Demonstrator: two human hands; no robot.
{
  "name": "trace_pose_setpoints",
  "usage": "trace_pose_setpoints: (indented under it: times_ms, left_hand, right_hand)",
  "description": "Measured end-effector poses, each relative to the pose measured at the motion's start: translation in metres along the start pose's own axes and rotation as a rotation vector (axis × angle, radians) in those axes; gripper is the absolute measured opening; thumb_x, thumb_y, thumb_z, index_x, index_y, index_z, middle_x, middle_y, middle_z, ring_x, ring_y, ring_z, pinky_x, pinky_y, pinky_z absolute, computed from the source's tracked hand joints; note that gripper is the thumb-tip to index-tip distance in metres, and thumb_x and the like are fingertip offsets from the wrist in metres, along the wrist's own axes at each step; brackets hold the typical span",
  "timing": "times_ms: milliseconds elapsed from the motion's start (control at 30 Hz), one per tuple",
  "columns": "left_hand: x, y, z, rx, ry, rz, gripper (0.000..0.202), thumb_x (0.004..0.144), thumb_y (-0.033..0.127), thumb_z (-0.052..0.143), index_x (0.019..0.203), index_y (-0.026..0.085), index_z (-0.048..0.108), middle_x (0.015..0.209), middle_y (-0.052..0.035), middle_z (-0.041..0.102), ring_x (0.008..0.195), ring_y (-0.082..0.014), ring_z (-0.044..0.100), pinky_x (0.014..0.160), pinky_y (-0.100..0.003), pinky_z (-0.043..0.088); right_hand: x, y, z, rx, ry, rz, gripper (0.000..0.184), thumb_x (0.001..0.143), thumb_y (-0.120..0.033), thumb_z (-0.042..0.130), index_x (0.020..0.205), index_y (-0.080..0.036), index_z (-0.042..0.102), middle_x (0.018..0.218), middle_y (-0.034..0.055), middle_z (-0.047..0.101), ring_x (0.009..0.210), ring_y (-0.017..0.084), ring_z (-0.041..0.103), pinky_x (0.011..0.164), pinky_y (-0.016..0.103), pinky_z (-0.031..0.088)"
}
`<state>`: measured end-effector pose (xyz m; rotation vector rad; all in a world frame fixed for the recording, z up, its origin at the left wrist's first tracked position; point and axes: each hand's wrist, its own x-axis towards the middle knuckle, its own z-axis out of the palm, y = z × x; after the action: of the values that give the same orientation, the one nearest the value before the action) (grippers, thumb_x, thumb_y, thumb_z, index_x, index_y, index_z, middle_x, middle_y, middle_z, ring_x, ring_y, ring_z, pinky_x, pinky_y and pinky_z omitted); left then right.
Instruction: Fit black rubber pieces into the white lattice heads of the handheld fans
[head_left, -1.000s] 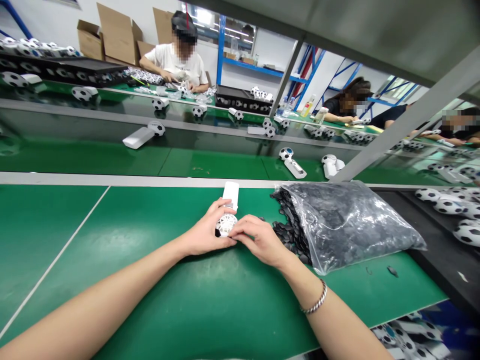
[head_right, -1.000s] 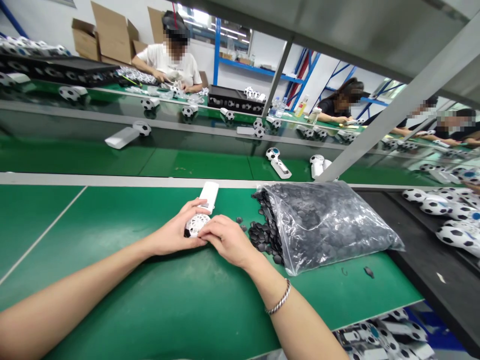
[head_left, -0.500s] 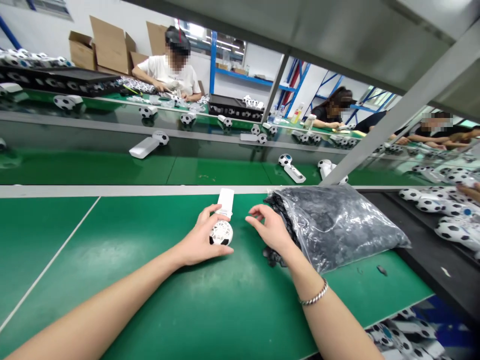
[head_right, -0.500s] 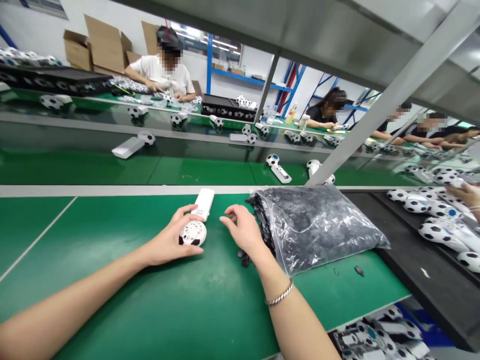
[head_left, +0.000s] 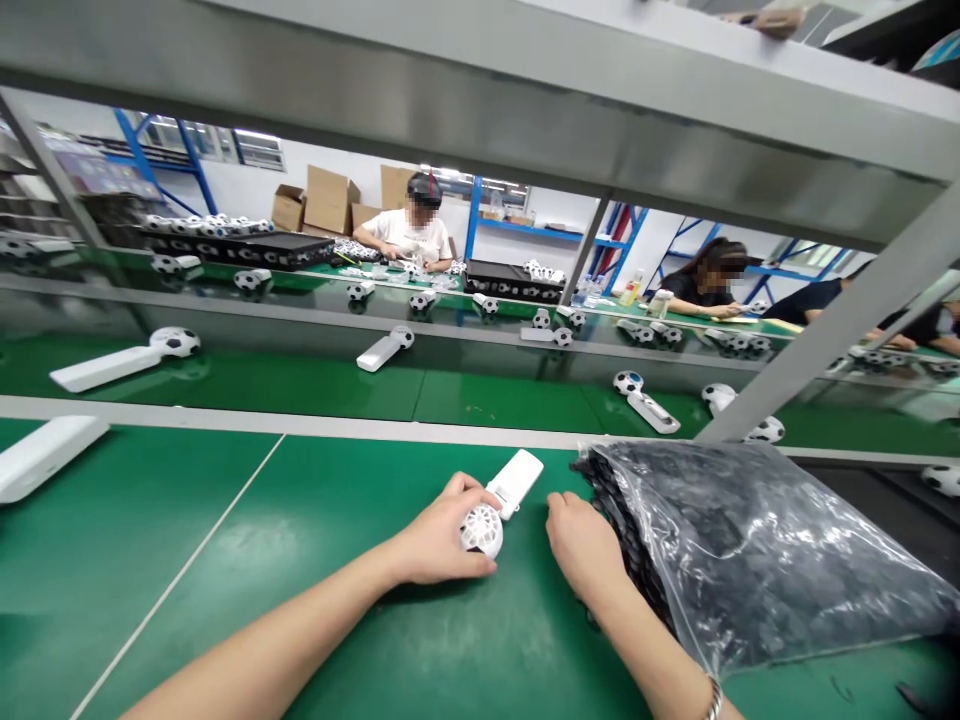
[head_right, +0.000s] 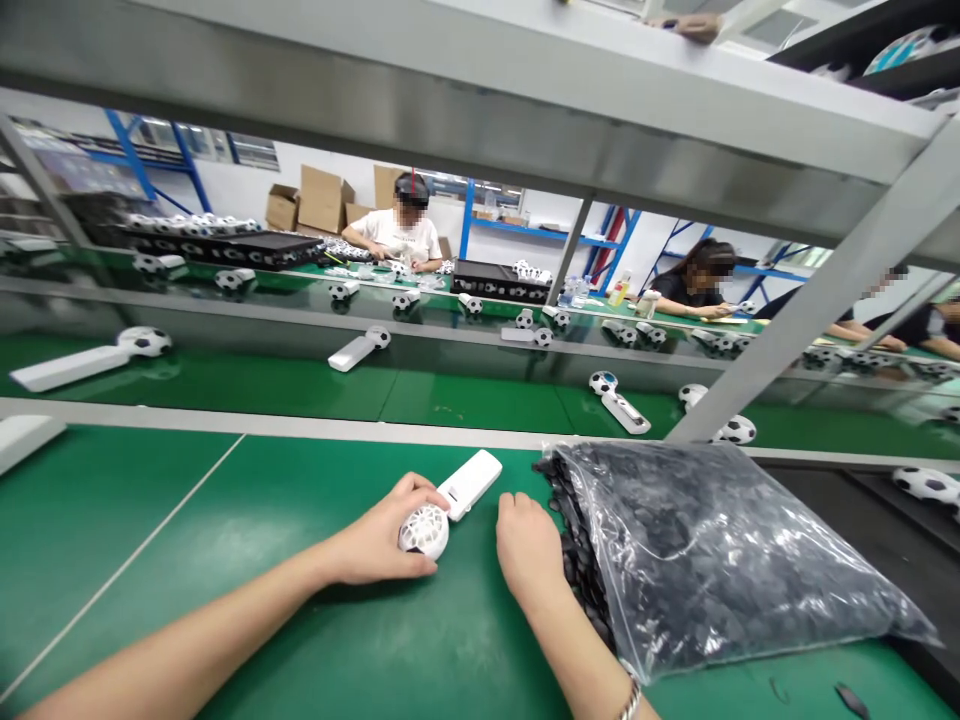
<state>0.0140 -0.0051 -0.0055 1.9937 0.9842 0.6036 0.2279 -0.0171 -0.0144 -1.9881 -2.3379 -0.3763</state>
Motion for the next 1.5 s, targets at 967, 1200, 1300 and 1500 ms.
trace_pose_setpoints:
  times_ms: [967, 1200, 1300, 1500]
  left_hand:
    - [0.001, -0.002, -0.006, 0.037, -0.023, 0.042, 0.053, 0.062, 0.019, 0.060, 0.113, 0.024, 0.046, 0.114, -0.0032, 0.046, 0.104, -0.0211, 0.048, 0.091, -0.034, 0.039]
    - [0.001, 0.002, 0.002, 0.055, 0.086, 0.033, 0.040, 0.065, 0.023, 0.059, 0.104, 0.023, 0.049, 0.105, -0.0030, 0.050, 0.099, -0.0208, 0.049, 0.088, -0.034, 0.040]
    - [0.002, 0.004, 0.002, 0.066, 0.087, 0.030, 0.040, 0.064, 0.021, 0.058, 0.103, 0.022, 0.050, 0.102, -0.0030, 0.051, 0.098, -0.0217, 0.050, 0.086, -0.035, 0.041]
    - [0.004, 0.002, 0.005, 0.064, 0.107, 0.038, 0.039, 0.063, 0.018, 0.057, 0.102, 0.022, 0.052, 0.099, -0.0029, 0.051, 0.095, -0.0210, 0.051, 0.084, -0.034, 0.042]
  right_hand:
    - [-0.011, -0.028, -0.007, 1.138, 0.085, -0.268, 0.008, 0.081, -0.015, 0.057, 0.084, -0.020, 0.062, 0.084, 0.0018, 0.063, 0.082, 0.017, 0.057, 0.078, 0.029, 0.044]
    - [-0.005, -0.032, -0.005, 1.197, 0.084, -0.236, 0.003, 0.078, -0.016, 0.061, 0.079, -0.019, 0.063, 0.076, 0.0003, 0.062, 0.073, 0.015, 0.057, 0.070, 0.026, 0.044]
    - [-0.003, -0.032, -0.004, 1.202, 0.047, -0.194, 0.002, 0.076, -0.018, 0.062, 0.075, -0.018, 0.060, 0.070, -0.0010, 0.060, 0.066, 0.013, 0.055, 0.062, 0.024, 0.043]
    - [-0.001, -0.034, -0.003, 1.141, 0.005, -0.126, 0.006, 0.075, -0.021, 0.064, 0.073, -0.018, 0.059, 0.069, -0.0019, 0.059, 0.061, 0.012, 0.051, 0.058, 0.022, 0.041]
